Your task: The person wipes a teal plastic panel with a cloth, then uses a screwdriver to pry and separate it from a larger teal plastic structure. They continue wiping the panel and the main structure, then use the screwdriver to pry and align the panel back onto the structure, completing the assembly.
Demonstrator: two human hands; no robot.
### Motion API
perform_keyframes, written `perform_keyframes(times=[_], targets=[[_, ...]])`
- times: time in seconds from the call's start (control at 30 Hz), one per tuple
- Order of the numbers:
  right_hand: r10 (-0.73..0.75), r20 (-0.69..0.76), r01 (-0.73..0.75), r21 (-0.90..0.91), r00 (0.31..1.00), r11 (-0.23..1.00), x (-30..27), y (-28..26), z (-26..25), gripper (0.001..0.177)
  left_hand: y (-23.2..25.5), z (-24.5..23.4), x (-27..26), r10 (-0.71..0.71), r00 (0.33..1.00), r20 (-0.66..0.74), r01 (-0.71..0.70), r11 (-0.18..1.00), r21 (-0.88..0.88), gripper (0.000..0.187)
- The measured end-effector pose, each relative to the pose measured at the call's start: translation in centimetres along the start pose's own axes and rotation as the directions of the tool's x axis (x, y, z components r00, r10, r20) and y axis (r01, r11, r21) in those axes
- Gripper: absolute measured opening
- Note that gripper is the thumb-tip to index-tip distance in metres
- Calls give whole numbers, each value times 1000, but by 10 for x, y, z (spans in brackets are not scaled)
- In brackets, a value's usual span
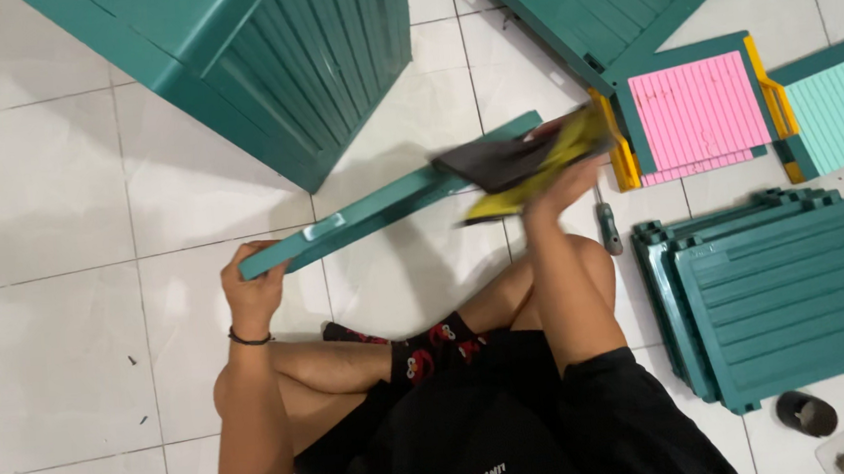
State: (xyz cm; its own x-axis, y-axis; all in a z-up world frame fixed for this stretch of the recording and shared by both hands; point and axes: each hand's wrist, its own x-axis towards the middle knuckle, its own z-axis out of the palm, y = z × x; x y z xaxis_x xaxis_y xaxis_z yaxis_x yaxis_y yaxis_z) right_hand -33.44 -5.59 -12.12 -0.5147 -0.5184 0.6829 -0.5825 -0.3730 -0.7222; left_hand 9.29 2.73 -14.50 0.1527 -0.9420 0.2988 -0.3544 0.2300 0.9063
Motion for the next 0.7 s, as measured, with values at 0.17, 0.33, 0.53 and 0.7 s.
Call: perform_keyframes(times=[0.17,0.33,0.53,0.7], targets=[[-109,380,154,-90,918,984,46,7,-15,21,-17,-9,-3,-34,999,16,33,999,15,19],[-159,615,322,-163,773,933,43,-27,25,15,-32,-5,-12,-45,998,33,46,999,-27,22],[-77,637,293,-241,767,925,66,-5,15,17,-39,1,-15,72,997,24,-70,995,-73,28],[45,474,188,-432,879,882,68,104,-26,17,-21,2,-4,47,998,30,-48,999,23,18]])
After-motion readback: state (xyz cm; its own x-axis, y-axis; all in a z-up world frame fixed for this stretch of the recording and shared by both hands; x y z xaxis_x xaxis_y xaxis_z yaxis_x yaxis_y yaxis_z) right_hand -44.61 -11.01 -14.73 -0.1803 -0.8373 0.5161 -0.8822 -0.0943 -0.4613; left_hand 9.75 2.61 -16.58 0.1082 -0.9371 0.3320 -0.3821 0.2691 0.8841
